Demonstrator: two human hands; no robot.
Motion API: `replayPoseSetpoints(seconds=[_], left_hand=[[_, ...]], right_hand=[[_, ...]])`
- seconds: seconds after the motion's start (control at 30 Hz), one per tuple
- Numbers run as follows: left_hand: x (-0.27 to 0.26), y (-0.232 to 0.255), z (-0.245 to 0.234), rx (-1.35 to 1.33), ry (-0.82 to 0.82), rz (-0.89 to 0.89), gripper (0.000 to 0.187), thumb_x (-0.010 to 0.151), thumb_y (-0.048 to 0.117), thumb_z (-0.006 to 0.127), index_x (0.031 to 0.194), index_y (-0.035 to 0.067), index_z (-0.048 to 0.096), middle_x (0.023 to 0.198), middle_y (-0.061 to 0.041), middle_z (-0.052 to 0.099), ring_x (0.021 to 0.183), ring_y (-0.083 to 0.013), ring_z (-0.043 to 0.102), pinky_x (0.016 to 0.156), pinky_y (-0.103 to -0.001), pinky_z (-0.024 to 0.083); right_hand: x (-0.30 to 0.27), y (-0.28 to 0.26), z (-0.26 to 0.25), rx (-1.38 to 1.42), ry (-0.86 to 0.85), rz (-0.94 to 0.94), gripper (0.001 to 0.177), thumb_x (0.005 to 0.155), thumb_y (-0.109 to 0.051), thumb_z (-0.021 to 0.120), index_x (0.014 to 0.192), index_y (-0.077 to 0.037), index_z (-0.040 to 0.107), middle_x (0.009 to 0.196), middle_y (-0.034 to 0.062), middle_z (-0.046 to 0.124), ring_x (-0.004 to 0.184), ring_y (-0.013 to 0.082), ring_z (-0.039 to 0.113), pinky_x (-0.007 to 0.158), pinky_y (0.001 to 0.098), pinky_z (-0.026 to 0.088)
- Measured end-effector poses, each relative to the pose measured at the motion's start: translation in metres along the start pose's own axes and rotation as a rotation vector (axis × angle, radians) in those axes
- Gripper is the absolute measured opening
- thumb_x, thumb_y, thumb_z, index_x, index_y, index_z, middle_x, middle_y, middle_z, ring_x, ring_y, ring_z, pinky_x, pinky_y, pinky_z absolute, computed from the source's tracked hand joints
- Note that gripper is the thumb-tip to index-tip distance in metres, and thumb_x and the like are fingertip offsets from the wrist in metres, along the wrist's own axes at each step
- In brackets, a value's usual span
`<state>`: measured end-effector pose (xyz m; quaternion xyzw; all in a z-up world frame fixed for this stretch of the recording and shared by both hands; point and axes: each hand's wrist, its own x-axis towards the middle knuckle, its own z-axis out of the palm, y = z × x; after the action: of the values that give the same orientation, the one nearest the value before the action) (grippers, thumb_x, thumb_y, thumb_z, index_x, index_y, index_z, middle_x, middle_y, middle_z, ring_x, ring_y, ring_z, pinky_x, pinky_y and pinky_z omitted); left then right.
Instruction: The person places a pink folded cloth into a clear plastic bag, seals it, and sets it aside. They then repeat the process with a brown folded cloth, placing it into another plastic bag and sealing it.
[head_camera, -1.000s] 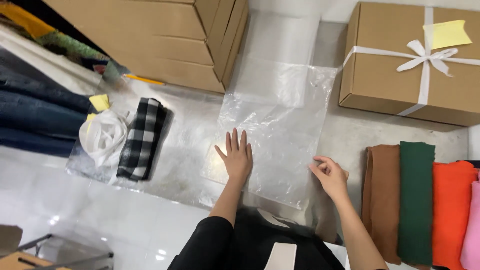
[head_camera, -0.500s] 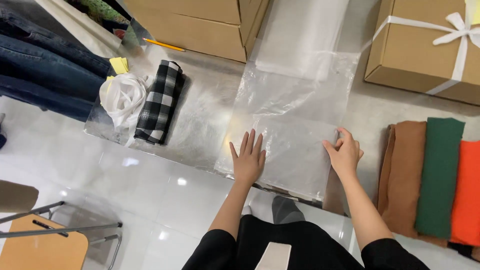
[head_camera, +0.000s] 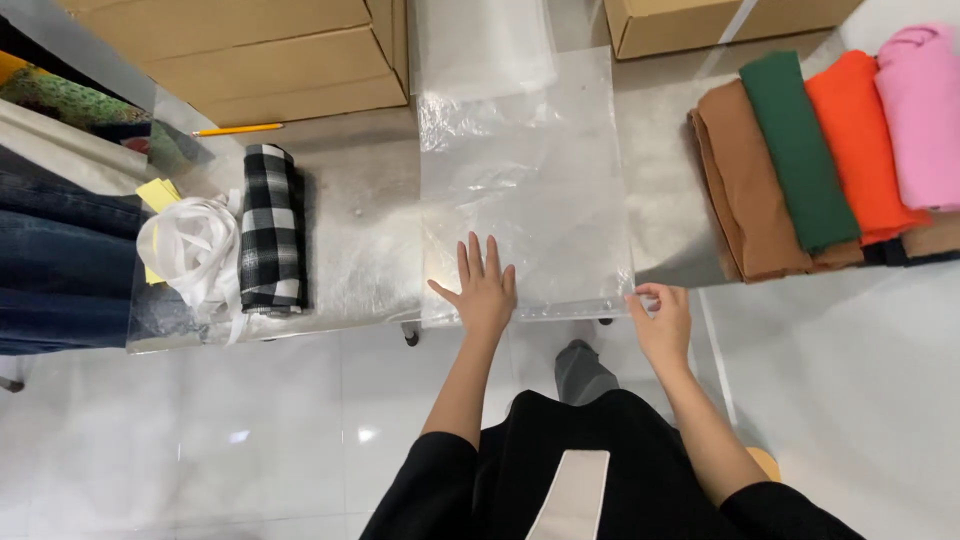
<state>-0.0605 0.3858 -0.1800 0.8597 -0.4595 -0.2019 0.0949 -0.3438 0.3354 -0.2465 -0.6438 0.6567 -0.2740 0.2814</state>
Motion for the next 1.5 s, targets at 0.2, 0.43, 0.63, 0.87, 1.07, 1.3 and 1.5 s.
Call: replayPoseSetpoints(seconds=[0.2,0.43,0.63,0.87,1.07,1.3,1.5], left_hand=[[-0.032,-0.027,0.036,-0.037,0.303,0.245,0.047,0.107,0.039,0.062,0.151,0.024,0.056,0.173,-0.010,0.033,0.164,-0.0346,0.018,0.119,-0.083,0.002],[-0.095,-0.038,0.061,-0.365,0.305,0.429,0.036,0.096,-0.006,0.064,0.125,0.014,0.074,0.154,-0.004,0.054,0.137,-0.0298,0.059,0.102,-0.042,0.063],[-0.097,0.004,0.114,-0.672,-0.205,0.108,0.037,0.105,0.059,0.068,0.091,0.026,0.078,0.068,0.009,0.073,0.067,-0.0084,0.073,0.057,-0.028,0.057],[-0.096,0.074,0.147,-1.262,-0.695,-0.178,0.061,0.108,0.074,0.054,0.098,0.016,0.071,0.084,-0.001,0.065,0.074,-0.0128,0.067,0.052,-0.024,0.060],[-0.095,0.089,0.141,-1.339,-0.685,-0.230,0.053,0.109,0.063,0.059,0.084,0.016,0.062,0.073,0.003,0.051,0.067,-0.0109,0.055,0.053,-0.024,0.051],[-0.103,0.096,0.114,-1.467,-0.666,-0.342,0.053,0.109,0.055,0.059,0.074,0.016,0.050,0.066,0.006,0.035,0.057,-0.0092,0.039,0.050,-0.023,0.039],[-0.099,0.098,0.125,-1.513,-0.549,-0.341,0.045,0.103,0.040,0.069,0.070,0.015,0.053,0.062,0.007,0.031,0.054,-0.0068,0.034,0.051,-0.022,0.038]], right_hand=[[-0.037,-0.027,-0.031,0.718,-0.096,0.445,0.043,0.111,-0.020,0.065,0.137,0.012,0.058,0.125,0.0427,0.061,0.107,0.0499,0.072,0.091,0.0506,0.062],[-0.049,-0.033,-0.032,0.815,-0.237,0.519,0.048,0.108,-0.017,0.069,0.140,0.015,0.053,0.123,0.0411,0.063,0.114,0.0462,0.071,0.099,0.0506,0.059],[-0.055,-0.043,-0.031,0.901,-0.277,0.545,0.040,0.105,-0.020,0.073,0.128,0.009,0.059,0.117,0.0348,0.069,0.112,0.0402,0.073,0.099,0.0472,0.060],[-0.048,-0.003,-0.002,0.607,-0.275,0.464,0.031,0.105,-0.031,0.077,0.109,0.000,0.075,0.094,0.0188,0.072,0.085,0.0294,0.074,0.081,0.0481,0.065],[-0.043,-0.009,-0.019,0.436,-0.327,0.383,0.037,0.108,-0.038,0.071,0.103,-0.002,0.078,0.078,0.0135,0.068,0.072,0.0243,0.067,0.069,0.0399,0.061],[-0.047,-0.035,-0.031,0.480,-0.391,0.350,0.026,0.107,-0.022,0.065,0.094,-0.001,0.075,0.070,0.0084,0.056,0.063,0.0189,0.054,0.060,0.0345,0.051],[-0.050,-0.045,-0.038,0.645,-0.293,0.362,0.016,0.102,-0.011,0.065,0.090,-0.001,0.068,0.069,0.0044,0.049,0.062,0.0145,0.050,0.060,0.0291,0.046]])
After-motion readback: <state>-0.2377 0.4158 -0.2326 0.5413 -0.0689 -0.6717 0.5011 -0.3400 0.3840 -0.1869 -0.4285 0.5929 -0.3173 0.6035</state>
